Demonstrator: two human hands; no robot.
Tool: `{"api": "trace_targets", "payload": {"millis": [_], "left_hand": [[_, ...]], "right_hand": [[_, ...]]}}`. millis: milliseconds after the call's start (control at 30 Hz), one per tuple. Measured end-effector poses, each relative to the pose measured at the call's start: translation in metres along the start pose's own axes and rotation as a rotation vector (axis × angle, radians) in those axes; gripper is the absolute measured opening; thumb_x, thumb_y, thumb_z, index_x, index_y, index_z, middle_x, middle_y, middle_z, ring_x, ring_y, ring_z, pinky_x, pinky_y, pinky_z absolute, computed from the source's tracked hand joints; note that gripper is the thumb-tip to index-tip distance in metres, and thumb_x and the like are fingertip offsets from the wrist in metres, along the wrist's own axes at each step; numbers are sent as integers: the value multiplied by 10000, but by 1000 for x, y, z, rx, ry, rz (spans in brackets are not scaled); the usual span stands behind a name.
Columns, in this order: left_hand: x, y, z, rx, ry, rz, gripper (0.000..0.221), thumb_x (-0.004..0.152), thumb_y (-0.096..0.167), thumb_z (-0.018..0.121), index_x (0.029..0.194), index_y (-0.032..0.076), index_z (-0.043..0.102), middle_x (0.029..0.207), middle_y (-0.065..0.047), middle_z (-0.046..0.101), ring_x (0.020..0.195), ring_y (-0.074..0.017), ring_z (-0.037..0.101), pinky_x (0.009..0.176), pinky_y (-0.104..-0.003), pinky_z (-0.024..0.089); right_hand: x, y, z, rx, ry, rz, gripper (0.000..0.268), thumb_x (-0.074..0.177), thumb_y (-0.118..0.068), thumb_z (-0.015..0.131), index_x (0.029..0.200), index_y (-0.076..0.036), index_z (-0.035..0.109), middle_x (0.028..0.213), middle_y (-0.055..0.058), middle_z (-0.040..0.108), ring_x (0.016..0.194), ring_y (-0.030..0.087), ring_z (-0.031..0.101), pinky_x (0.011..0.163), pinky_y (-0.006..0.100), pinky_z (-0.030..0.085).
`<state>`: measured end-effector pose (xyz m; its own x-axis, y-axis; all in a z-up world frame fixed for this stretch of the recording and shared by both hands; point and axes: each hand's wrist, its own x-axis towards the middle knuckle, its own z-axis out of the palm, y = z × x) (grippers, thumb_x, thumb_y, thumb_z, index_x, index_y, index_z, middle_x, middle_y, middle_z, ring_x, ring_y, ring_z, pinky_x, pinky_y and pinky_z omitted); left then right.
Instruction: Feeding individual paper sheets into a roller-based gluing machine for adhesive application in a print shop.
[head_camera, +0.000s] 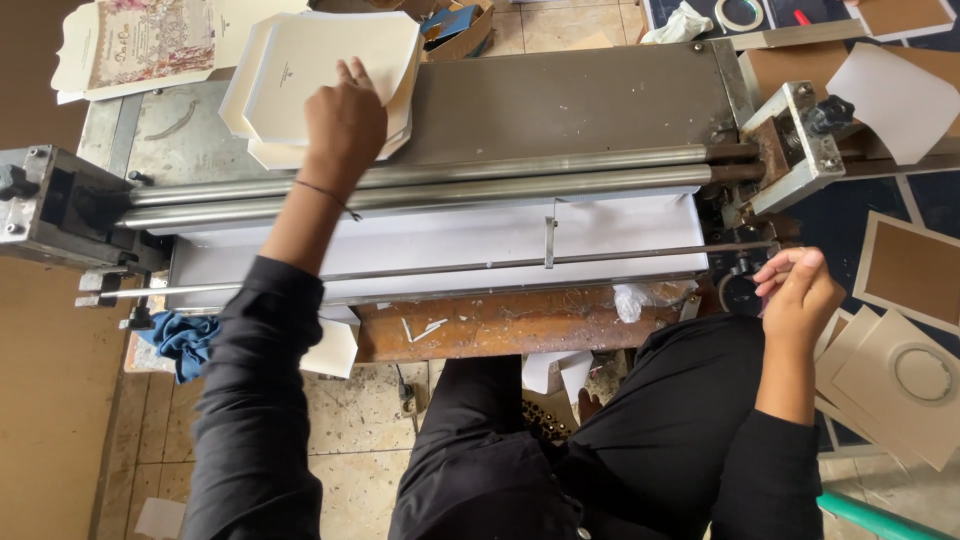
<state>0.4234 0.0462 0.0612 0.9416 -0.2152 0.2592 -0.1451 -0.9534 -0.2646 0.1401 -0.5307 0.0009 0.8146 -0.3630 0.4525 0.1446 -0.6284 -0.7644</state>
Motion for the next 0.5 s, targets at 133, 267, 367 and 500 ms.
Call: {"api": "trace_targets", "payload": {"millis": [133,267,367,500], "left_hand": [[-36,61,-26,111,290,-7,552,1053,79,576,1595,-19,535,1552,-315,562,1012,-309,774,678,-388,636],[-105,125,-69,-25,451,216,592,1042,45,523,1632,78,484,1580,-274,553,1382,-384,628,955,-418,590],[-138,164,-79,-193,322,335,723,1024,166,643,1697,241,390,1706,-154,405,1505,-495,471,1200,-616,481],[-142,206,-84,-158,73,335,946,1062,80,637,1794,195,48,1803,-240,-23,1617,-558,-19,1352,-740,132]], "right_hand": [[-1,8,0,8,-8,32,662,1357,-347,250,1042,59,666,847,168,687,633,219,609,630,303,474],[0,9,-1,10,-2,21,662,1352,-351,247,1031,53,662,850,161,691,633,216,613,617,297,464],[-1,8,-1,34,-7,22,613,1348,-347,257,1106,69,636,858,186,678,642,230,605,626,307,471],[-2,6,-1,46,-18,6,579,1351,-335,257,1149,77,610,866,202,665,644,240,596,629,310,465]]}}
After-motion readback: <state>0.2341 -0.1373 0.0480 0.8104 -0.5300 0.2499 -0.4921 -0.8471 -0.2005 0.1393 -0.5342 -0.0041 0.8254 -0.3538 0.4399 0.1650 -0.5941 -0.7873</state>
